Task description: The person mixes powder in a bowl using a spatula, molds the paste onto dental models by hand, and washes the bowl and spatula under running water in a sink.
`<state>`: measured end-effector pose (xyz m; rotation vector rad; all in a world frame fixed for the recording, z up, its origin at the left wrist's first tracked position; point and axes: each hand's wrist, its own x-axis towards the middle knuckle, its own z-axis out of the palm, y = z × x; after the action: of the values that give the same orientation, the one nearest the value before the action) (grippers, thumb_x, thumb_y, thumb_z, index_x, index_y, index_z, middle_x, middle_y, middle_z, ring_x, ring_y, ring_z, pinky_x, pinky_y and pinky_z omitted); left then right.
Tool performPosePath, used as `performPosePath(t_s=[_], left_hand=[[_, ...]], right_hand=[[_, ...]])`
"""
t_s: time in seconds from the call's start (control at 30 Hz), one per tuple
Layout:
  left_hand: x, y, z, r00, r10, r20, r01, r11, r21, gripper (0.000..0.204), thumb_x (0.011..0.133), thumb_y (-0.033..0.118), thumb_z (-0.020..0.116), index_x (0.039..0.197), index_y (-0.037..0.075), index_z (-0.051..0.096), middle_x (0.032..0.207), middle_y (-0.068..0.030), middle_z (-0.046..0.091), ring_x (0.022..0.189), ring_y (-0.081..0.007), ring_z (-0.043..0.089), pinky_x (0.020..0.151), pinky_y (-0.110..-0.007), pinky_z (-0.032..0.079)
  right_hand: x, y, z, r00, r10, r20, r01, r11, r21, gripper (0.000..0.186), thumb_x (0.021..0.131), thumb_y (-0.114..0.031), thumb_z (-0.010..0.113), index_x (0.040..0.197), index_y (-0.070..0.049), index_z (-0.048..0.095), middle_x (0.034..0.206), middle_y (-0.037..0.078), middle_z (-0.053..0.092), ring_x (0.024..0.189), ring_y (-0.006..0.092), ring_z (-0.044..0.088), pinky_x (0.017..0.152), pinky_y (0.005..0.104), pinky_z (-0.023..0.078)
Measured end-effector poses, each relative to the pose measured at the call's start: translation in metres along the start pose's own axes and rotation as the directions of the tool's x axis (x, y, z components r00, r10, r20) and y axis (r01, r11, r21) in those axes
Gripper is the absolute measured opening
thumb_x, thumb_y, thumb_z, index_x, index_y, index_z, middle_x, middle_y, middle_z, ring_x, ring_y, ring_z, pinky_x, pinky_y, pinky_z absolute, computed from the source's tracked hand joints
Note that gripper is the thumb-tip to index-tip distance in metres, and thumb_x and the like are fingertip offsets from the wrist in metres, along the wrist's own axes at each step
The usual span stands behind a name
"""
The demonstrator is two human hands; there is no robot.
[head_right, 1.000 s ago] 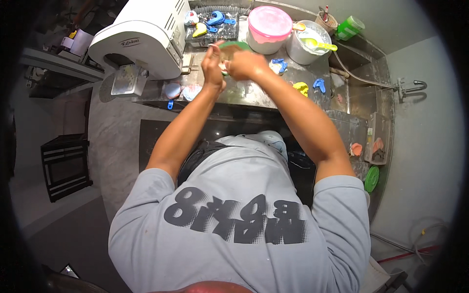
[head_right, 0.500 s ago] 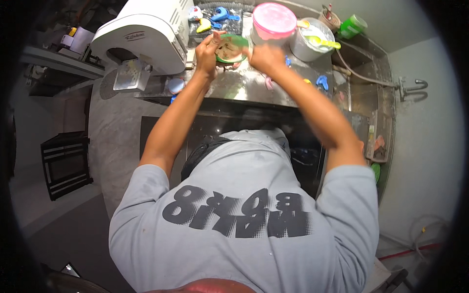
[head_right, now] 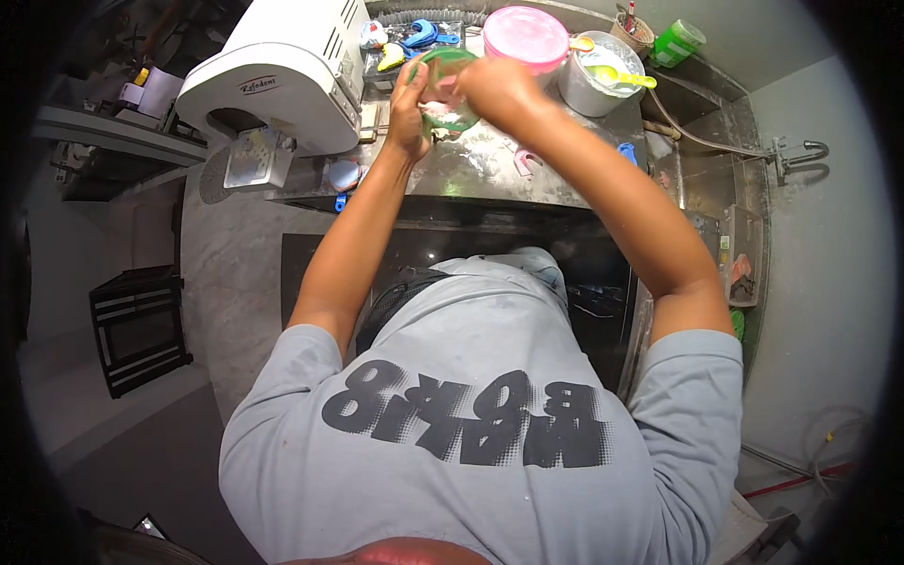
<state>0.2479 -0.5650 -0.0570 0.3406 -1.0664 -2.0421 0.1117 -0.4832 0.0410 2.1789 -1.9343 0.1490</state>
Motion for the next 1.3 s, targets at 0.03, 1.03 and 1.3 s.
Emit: performPosePath(t_s=[0.03, 1.03, 1.3], left_hand=[[0.002, 0.002, 0.002, 0.999, -0.023, -0.040, 0.023, 1.000, 0.016, 0.055, 0.093, 0.037, 0.062, 0.135, 0.005, 0.045, 0.121, -0.0101, 0.057, 0.108, -0.0204, 0.058, 0.085, -0.035, 0.053], [-0.007, -0.024, 0.001, 0.979, 0.140, -0.149, -0.108, 0.973, 0.205, 0.057, 0.094, 0.054, 0.055, 0.127, 0.007, 0.055, 0.119, -0.0117, 0.059, 0.113, -0.0241, 0.057, 0.095, -0.037, 0.048], [-0.029, -0.038, -0.004, 0.947, 0.187, -0.262, -0.109, 0.952, 0.284, 0.043, 0.095, 0.044, 0.059, 0.120, 0.008, 0.061, 0.117, -0.0107, 0.060, 0.103, -0.0192, 0.059, 0.090, -0.032, 0.048]], right_hand=[[-0.001, -0.001, 0.001, 0.999, -0.039, -0.036, 0.038, 0.999, -0.015, 0.012, 0.077, -0.015, 0.063, 0.073, -0.006, 0.070, 0.074, 0.015, 0.069, 0.068, 0.0301, 0.069, 0.058, 0.0412, 0.055], [-0.022, -0.019, 0.032, 0.748, 0.387, 0.539, -0.584, 0.769, 0.259, 0.047, 0.094, -0.042, 0.047, 0.098, -0.003, 0.072, 0.100, 0.024, 0.068, 0.095, 0.0403, 0.067, 0.082, 0.0468, 0.053], [-0.027, -0.024, 0.066, 0.744, 0.374, 0.553, -0.588, 0.760, 0.277, 0.044, 0.094, -0.037, 0.045, 0.103, -0.002, 0.069, 0.105, 0.025, 0.068, 0.100, 0.0404, 0.065, 0.085, 0.0487, 0.052]])
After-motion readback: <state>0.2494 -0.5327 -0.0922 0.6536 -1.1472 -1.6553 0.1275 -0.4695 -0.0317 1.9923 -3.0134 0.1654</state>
